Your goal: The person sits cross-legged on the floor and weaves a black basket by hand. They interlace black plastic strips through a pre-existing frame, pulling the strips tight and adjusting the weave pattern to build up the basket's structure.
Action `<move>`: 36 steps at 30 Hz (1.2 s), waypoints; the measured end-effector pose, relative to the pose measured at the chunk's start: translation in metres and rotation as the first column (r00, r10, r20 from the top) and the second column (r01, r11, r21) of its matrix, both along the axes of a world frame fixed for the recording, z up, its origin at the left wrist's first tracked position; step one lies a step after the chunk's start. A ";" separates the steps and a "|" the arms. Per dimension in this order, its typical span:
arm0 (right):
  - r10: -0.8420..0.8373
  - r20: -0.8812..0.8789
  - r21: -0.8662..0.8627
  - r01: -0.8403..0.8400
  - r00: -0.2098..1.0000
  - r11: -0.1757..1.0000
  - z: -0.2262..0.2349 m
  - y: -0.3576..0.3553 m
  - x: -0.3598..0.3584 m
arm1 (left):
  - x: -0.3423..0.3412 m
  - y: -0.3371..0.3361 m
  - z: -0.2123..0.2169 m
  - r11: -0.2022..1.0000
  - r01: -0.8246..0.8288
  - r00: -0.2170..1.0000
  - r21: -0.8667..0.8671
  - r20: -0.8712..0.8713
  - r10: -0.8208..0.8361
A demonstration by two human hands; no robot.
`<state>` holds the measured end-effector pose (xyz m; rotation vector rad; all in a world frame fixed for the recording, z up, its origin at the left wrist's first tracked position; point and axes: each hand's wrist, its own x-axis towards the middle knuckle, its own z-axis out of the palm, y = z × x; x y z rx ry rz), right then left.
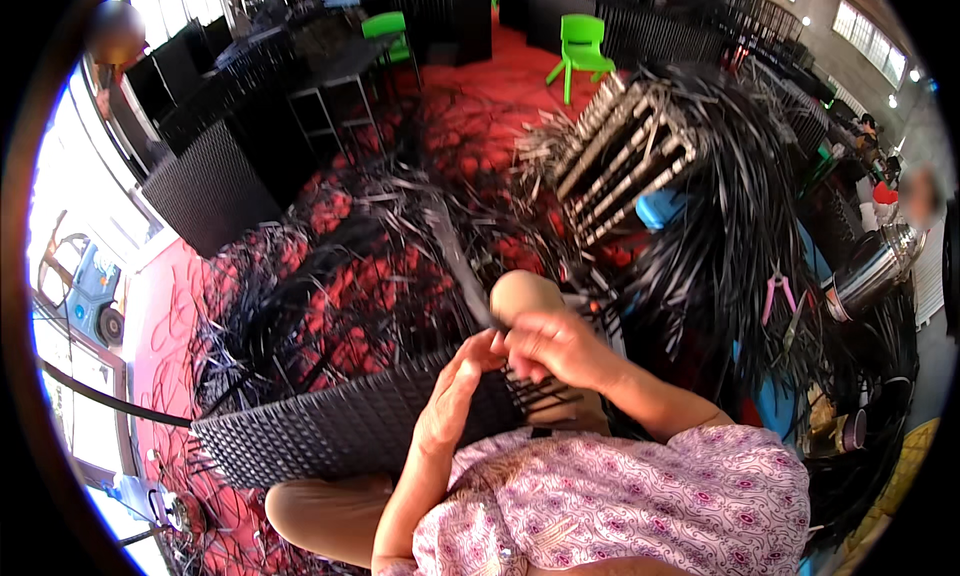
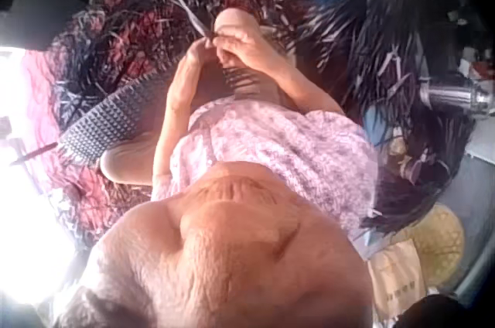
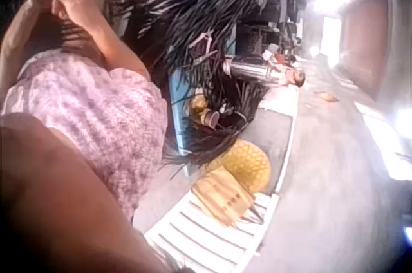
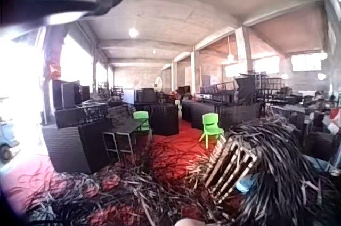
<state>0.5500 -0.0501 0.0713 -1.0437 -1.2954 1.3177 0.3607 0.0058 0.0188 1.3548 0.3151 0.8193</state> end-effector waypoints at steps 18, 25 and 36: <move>0.162 0.255 -0.609 0.029 0.953 0.792 -0.083 -0.095 0.067 | -0.037 -0.007 -0.038 0.737 0.046 0.768 -0.674 0.496 0.406; -0.086 0.635 -0.073 0.170 0.768 0.983 -0.041 -0.047 0.054 | -0.008 -0.030 -0.047 0.785 -0.042 0.949 -0.618 0.220 0.224; 0.043 0.184 -0.043 -0.036 0.982 0.998 -0.060 0.030 -0.046 | 0.007 -0.037 -0.058 0.914 -0.022 0.935 -0.405 -0.332 -0.125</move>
